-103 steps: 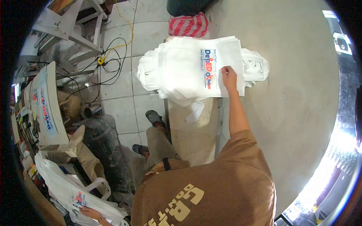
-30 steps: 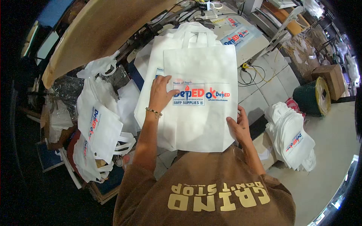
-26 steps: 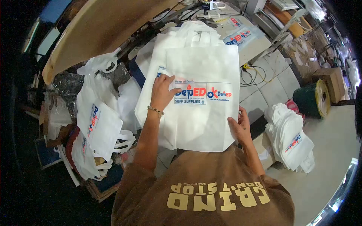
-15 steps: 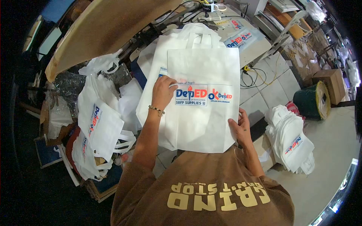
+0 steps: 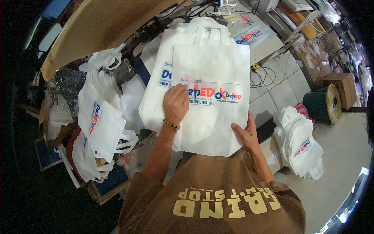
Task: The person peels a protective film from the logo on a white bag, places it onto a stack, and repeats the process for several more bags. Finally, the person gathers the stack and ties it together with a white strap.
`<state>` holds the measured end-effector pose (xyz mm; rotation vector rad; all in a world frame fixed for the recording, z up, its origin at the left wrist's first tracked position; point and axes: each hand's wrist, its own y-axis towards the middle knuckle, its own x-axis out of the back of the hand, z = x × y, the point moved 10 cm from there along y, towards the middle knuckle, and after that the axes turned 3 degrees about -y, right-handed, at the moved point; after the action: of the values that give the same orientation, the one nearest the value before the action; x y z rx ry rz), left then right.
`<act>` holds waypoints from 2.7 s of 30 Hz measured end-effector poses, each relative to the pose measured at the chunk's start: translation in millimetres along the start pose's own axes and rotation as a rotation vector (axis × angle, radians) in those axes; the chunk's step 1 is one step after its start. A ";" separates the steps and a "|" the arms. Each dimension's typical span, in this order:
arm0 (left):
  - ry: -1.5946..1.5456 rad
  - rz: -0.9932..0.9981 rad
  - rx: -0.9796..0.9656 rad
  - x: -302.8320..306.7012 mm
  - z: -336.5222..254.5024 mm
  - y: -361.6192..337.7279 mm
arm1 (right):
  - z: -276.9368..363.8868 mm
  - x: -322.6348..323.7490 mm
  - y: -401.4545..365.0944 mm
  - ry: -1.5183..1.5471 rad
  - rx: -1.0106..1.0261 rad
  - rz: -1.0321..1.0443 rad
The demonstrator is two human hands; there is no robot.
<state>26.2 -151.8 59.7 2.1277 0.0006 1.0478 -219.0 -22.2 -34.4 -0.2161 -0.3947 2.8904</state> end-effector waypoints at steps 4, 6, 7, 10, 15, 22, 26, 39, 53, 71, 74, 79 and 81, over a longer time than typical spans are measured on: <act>0.005 0.027 -0.026 4.4 -20.5 -4.6 | 0.4 0.7 -0.5 0.012 -0.006 -0.024; -0.011 0.054 -0.025 3.9 -26.1 -7.8 | -1.6 -0.1 -0.4 0.052 -0.007 -0.009; -0.011 0.054 -0.022 4.8 -28.3 -9.4 | -1.9 -1.1 -0.5 0.094 -0.005 0.005; -0.053 0.060 -0.032 6.5 -37.0 -12.5 | 3.4 -2.1 0.2 0.039 -0.022 0.016; -0.142 0.147 -0.032 1.4 -51.6 -19.7 | 1.0 -0.1 2.8 0.038 0.001 0.018; -0.168 0.221 -0.068 1.5 -75.8 -22.9 | 3.4 -1.1 2.0 0.032 0.001 0.032; -0.220 0.261 -0.094 3.2 -93.0 -25.6 | 8.4 -4.1 1.1 0.036 0.038 0.043; -0.456 0.368 -0.091 -1.0 -142.9 -42.1 | 6.4 -4.6 -0.3 0.075 0.015 0.009; -1.159 0.925 0.130 33.4 -174.3 -54.1 | 0.8 1.9 6.8 0.136 0.004 0.043; -0.366 1.587 0.992 86.3 75.7 -249.9 | 43.7 240.2 -24.0 0.051 0.343 -0.798; -0.271 1.786 1.043 88.9 58.3 -264.3 | -5.8 353.9 -103.2 0.420 0.301 -1.238; -0.118 1.817 1.107 77.9 35.9 -270.9 | -120.2 495.4 -207.0 0.555 0.393 -1.837; -0.086 1.724 1.142 67.0 38.5 -278.9 | -194.1 540.6 -234.6 0.599 0.347 -2.015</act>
<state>182.6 45.0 -83.7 2.9721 -1.9953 2.1575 -662.3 371.9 -216.2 -0.3114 0.0842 0.7990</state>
